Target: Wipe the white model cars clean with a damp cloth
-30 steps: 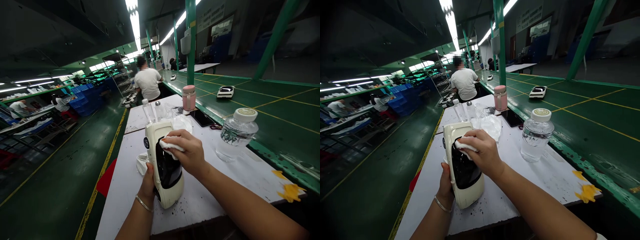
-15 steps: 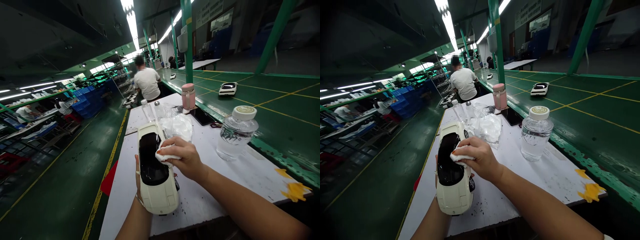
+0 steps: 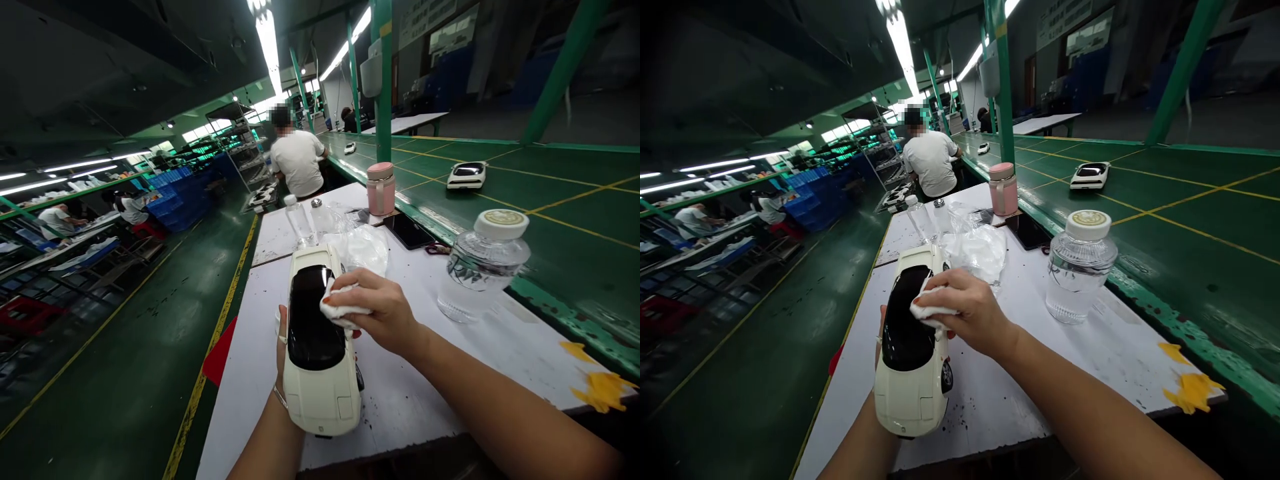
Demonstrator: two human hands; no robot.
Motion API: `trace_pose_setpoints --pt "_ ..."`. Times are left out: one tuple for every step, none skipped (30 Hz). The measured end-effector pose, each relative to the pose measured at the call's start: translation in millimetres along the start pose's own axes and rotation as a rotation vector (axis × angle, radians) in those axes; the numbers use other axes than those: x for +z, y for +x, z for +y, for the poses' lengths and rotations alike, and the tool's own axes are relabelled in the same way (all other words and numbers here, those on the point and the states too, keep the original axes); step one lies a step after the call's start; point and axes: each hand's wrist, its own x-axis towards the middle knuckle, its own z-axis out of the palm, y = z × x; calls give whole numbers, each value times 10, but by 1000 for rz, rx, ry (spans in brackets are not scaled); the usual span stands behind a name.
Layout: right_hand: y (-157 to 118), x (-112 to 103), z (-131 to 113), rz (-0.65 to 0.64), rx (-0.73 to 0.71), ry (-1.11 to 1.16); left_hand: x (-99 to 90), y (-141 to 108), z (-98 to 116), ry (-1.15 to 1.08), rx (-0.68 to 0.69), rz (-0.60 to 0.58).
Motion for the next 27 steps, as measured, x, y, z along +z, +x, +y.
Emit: trace_pose_setpoints --pt "-3 -19 29 33 66 -35 7 0 5 -15 -54 -82" --pt "-7 -40 61 68 131 -77 20 1 5 -29 -99 -149" --pt "-12 -60 89 99 183 -122 37 3 0 -41 -126 -189" --pt "-18 -73 106 124 215 -164 55 8 -12 -50 -130 -192" --pt "-24 -76 109 131 221 -197 73 15 -30 -57 -115 -171" --pt "-30 -67 92 116 196 -220 87 24 -52 -62 -80 -140" --pt "-35 -44 56 79 136 -231 95 35 -74 -68 -26 -101" --pt "-39 -9 4 24 52 -233 98 47 -94 -75 33 -65" --pt "-39 36 -57 -44 -40 -233 95 60 -108 -83 87 -34" --pt "-35 85 -121 -115 -122 -239 87 72 -116 -89 127 -12" --pt "-23 134 -177 -177 -185 -255 77 83 -118 -93 153 4" --pt "-1 177 -218 -225 -219 -278 65 95 -114 -93 162 16" --pt "32 212 -240 -259 -228 -306 56 107 -106 -93 163 24" --pt "75 240 -241 -278 -222 -337 48 119 -98 -94 170 30" --pt "127 260 -223 -287 -211 -365 44 132 -90 -97 175 27" --pt "182 276 -192 -285 -199 -392 44 144 -85 -103 177 15" --pt "235 290 -158 -277 -188 -422 46 155 -82 -112 179 -5" --pt "279 302 -128 -268 -178 -454 51 163 -81 -122 181 -24" --pt "311 314 -111 -258 -170 -489 56 168 -80 -132 187 -38" --pt "325 326 -112 -254 -164 -520 60 168 -79 -139 192 -45" --pt "322 336 -132 -259 -159 -543 63 165 -76 -145 197 -45" --pt "303 343 -168 -274 -161 -555 65 158 -71 -149 203 -39" --pt "272 346 -215 -301 -164 -559 65 149 -63 -150 209 -30" --pt "238 344 -264 -332 -169 -554 66 140 -55 -151 219 -17" --pt "207 336 -309 -362 -173 -543 67 132 -48 -152 229 -3" --pt "188 326 -343 -386 -174 -533 70 126 -42 -155 231 5" --pt "184 314 -362 -398 -171 -532 75 124 -40 -161 228 6"
